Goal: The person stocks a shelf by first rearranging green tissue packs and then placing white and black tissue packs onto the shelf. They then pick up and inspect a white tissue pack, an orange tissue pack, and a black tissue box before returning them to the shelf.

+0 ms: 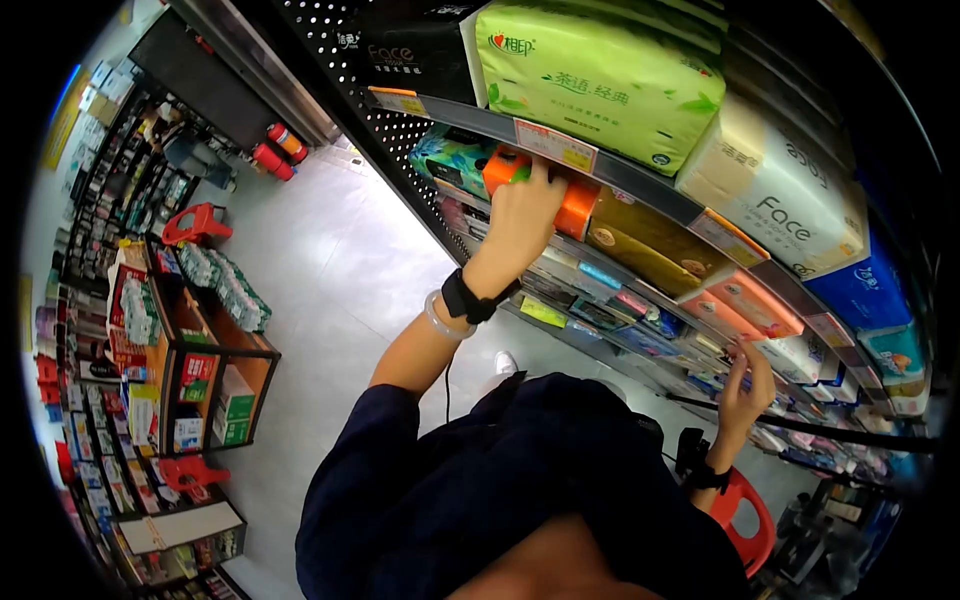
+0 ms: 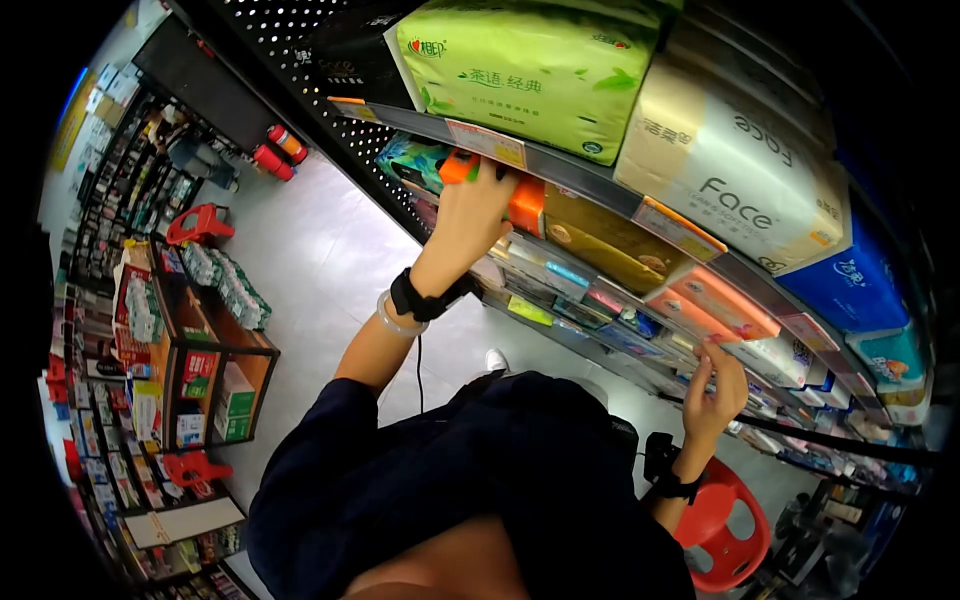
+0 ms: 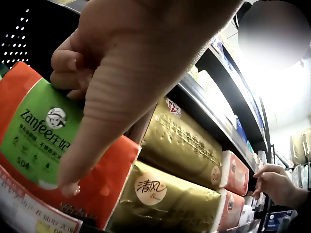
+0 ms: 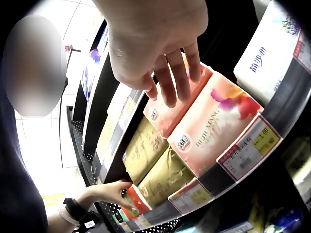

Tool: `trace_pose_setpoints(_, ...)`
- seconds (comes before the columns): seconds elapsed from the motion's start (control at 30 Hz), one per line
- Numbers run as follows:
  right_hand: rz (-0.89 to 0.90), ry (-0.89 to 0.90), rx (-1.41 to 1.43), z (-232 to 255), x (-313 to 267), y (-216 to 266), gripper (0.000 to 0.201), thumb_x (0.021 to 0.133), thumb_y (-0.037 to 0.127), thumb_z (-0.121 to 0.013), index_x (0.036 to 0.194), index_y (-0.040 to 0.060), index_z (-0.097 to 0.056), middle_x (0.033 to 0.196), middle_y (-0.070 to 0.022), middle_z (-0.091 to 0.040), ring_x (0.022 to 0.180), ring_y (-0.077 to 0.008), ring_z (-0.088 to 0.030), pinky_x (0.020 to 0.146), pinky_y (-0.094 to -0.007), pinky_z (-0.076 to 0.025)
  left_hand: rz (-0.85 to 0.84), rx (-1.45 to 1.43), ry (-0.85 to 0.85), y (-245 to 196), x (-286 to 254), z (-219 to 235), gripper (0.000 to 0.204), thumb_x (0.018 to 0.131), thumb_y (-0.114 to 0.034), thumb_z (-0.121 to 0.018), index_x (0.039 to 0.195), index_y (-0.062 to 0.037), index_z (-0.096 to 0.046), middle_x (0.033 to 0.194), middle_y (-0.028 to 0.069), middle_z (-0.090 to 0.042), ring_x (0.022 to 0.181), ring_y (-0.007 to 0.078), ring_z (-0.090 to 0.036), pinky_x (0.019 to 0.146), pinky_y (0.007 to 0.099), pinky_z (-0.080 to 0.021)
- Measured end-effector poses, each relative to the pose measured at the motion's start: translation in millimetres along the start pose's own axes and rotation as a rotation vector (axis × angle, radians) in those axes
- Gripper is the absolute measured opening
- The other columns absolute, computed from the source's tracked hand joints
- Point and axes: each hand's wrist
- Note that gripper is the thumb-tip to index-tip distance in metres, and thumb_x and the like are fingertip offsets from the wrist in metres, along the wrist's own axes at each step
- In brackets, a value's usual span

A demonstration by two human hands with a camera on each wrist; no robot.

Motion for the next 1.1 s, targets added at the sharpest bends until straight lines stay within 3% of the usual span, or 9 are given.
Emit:
trace_pose_setpoints(0.13, 0.08, 0.006, 0.065, 10, 7, -6, 0.019, 0.077, -0.009, -0.053, 0.092, -0.0028, -0.063, 0.074, -0.0127, -0.064, 0.066, -0.0248, -0.06, 0.061, -0.0306, -0.045, -0.036, 0.059, 0.097, -3, 13, 3, 0.017, 0.064, -0.006, -0.062, 0.081, -0.004, -0.062, 0.085, 0.0184, -0.058, 0.064, 0.0286, -0.063, 0.051, 0.0361, -0.048)
trace_pose_setpoints(0.27, 0.167, 0.033, 0.095, 27, 3, -15, 0.021, 0.077, -0.01, -0.053, 0.092, -0.0022, -0.064, 0.073, -0.0123, -0.063, 0.064, -0.0245, -0.059, 0.06, -0.0313, -0.045, 0.039, -0.004, -0.085, 0, 1, -8, 0.053, 0.053, -0.016, -0.077, 0.102, -0.0097, -0.057, 0.105, 0.0191, -0.054, 0.069, 0.0313, -0.063, 0.057, 0.0409, -0.05)
trace_pose_setpoints(0.4, 0.061, 0.061, 0.105, 50, -28, -44, 0.019, 0.079, -0.008, -0.054, 0.094, -0.0022, -0.064, 0.076, -0.0126, -0.065, 0.065, -0.0236, -0.06, 0.061, -0.0306, -0.045, 0.074, 0.035, -0.091, -16, -28, 14, 0.054, 0.059, -0.006, -0.068, 0.109, -0.0121, -0.05, 0.114, 0.0139, -0.053, 0.067, 0.0278, -0.064, 0.05, 0.0357, -0.05)
trace_pose_setpoints(0.57, 0.002, 0.106, 0.089, 83, -52, -73, 0.018, 0.083, -0.005, -0.053, 0.096, -0.0026, -0.063, 0.076, -0.0128, -0.064, 0.065, -0.0216, -0.06, 0.059, -0.0296, -0.045, 0.208, 0.041, -0.305, -15, -76, -5, 0.055, 0.061, -0.008, -0.069, 0.112, -0.0105, -0.048, 0.124, 0.0087, -0.051, 0.063, 0.0246, -0.063, 0.047, 0.0308, -0.049)
trace_pose_setpoints(0.73, 0.076, 0.108, 0.161, 85, -43, -76, 0.018, 0.084, -0.005, -0.05, 0.097, -0.0045, -0.062, 0.076, -0.0144, -0.062, 0.066, -0.0243, -0.06, 0.06, -0.0311, -0.044, 0.336, -0.188, -0.755, -39, -151, -21, 0.066, 0.059, -0.007, -0.073, 0.118, -0.0089, -0.044, 0.128, 0.0162, -0.048, 0.072, 0.0286, -0.063, 0.05, 0.0321, -0.05)
trace_pose_setpoints(0.8, 0.09, 0.195, 0.279, 68, -35, -72, 0.02, 0.081, -0.003, -0.052, 0.098, -0.0038, -0.062, 0.078, -0.0146, -0.062, 0.07, -0.027, -0.06, 0.065, -0.034, -0.046, 0.44, -0.272, -0.761, -73, -181, -21, 0.07, 0.06, -0.012, -0.077, 0.12, -0.0089, -0.044, 0.124, 0.0161, -0.051, 0.078, 0.0295, -0.064, 0.053, 0.0312, -0.051)
trace_pose_setpoints(0.87, 0.137, 0.344, 0.35, 53, -27, -55, 0.023, 0.078, -0.001, -0.055, 0.1, -0.0036, -0.061, 0.082, -0.0152, -0.062, 0.073, -0.0289, -0.06, 0.068, -0.0352, -0.046, 0.441, -0.41, -0.541, -102, -209, -12, 0.07, 0.059, -0.016, -0.079, 0.121, -0.0088, -0.047, 0.121, 0.0157, -0.054, 0.081, 0.0298, -0.064, 0.055, 0.0303, -0.052)
trace_pose_setpoints(1.0, 0.412, 0.717, 0.448, 13, -12, 5, 0.091, 0.059, 0.019, -0.078, 0.135, 0.0077, -0.031, 0.133, -0.0226, -0.036, 0.118, -0.0423, -0.039, 0.099, -0.0474, -0.031, 0.328, -0.664, -0.466, -151, -218, 12, 0.062, 0.06, -0.023, -0.08, 0.114, -0.0048, -0.055, 0.112, 0.0125, -0.059, 0.072, 0.0204, -0.064, 0.058, 0.0284, -0.05)
trace_pose_setpoints(1.1, 0.654, 0.895, 0.494, -12, -11, 43, 0.09, 0.055, 0.021, -0.081, 0.133, 0.0084, -0.038, 0.124, -0.0177, -0.045, 0.109, -0.0372, -0.046, 0.092, -0.0445, -0.038, 0.196, -0.64, -0.261, -171, -222, 18, 0.062, 0.06, -0.028, -0.079, 0.111, -0.0036, -0.054, 0.104, 0.0121, -0.061, 0.084, 0.0299, -0.063, 0.066, 0.0336, -0.051)
Point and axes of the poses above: each hand's wrist, its own x-axis towards the middle knuckle, its own z-axis out of the back of the hand, y = z × x
